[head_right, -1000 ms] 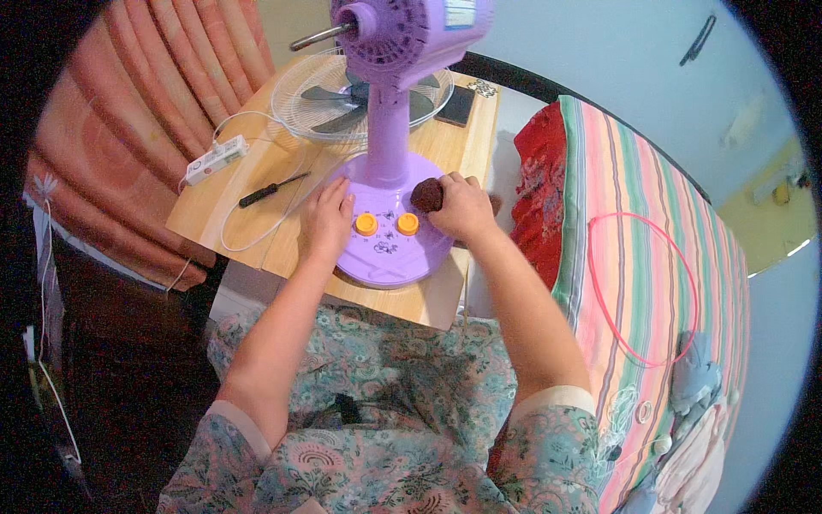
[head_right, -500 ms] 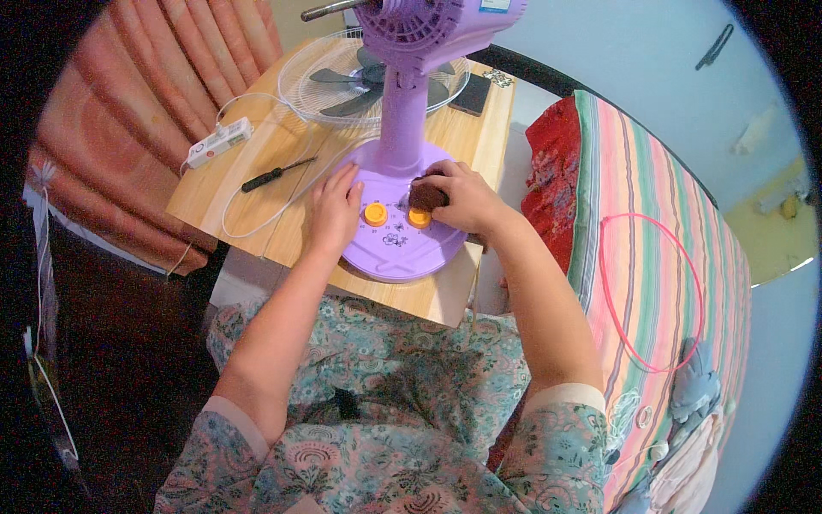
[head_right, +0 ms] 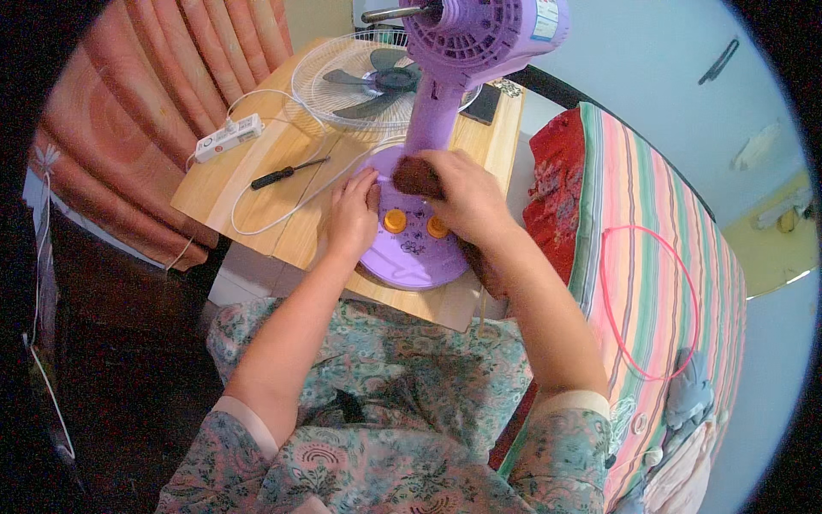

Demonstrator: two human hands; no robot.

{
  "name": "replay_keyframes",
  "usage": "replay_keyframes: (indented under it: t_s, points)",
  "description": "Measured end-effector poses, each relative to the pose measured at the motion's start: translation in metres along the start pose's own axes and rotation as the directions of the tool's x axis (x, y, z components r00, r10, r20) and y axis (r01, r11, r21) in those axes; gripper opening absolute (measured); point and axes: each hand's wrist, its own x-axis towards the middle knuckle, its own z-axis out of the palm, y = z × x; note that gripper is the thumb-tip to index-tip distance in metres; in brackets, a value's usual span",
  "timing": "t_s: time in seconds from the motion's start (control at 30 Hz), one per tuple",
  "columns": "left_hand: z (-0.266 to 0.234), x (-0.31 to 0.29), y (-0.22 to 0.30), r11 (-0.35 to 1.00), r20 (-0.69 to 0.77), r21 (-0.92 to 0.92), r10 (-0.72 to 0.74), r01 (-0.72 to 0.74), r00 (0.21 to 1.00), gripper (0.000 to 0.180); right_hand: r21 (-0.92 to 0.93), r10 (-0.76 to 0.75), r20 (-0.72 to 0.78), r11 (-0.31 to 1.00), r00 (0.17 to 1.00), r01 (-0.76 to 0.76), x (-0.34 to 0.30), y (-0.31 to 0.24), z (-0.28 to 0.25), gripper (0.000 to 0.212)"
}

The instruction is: The person wipes a purple table fan with a brown cloth, then attaches the fan blade to the motor shaft and secures it with a nut. Finally, the person attaches the front wire cage to the fan.

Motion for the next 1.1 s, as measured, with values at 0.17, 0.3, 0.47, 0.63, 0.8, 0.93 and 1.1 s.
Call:
replay_keyframes:
  t_s: [0.17,0.3,0.47,0.63,0.8,0.93,1.1]
  points:
    - [-0.006,-0.006,0.007,0.996,0.005,-0.072,-0.044,0.044,0.999,0.036,-0.037,-0.078,0.184,0.996,0.980,0.086,0.010,0.006,0.059,0.041]
    - [-0.010,-0.004,0.010,0.998,0.008,-0.039,-0.039,0.039,0.999,0.035,-0.124,0.096,0.334,0.991,0.938,-0.057,0.015,0.007,0.039,0.042]
    - [-0.003,-0.004,0.005,0.996,-0.016,-0.073,-0.044,0.043,0.999,0.035,-0.239,0.109,0.376,0.971,0.920,-0.018,-0.007,0.028,0.016,0.045]
    - [-0.003,0.000,0.006,0.997,-0.013,-0.028,-0.074,0.073,0.997,0.032,-0.408,0.324,0.323,0.896,0.889,-0.178,-0.027,0.055,-0.015,0.049]
    - [0.002,-0.002,0.005,0.992,-0.019,-0.086,-0.097,0.095,0.995,0.030,-0.345,0.167,0.185,0.934,0.969,-0.095,-0.070,0.062,-0.001,0.057]
    - [0.005,-0.002,0.002,0.996,-0.060,-0.053,-0.080,0.077,0.995,0.031,-0.422,0.180,0.133,0.900,0.975,-0.108,-0.101,0.021,0.001,0.063]
    - [0.002,-0.003,0.004,0.990,-0.022,-0.071,-0.126,0.125,0.992,0.031,-0.345,0.145,0.136,0.934,0.980,-0.091,-0.118,-0.043,0.016,0.062]
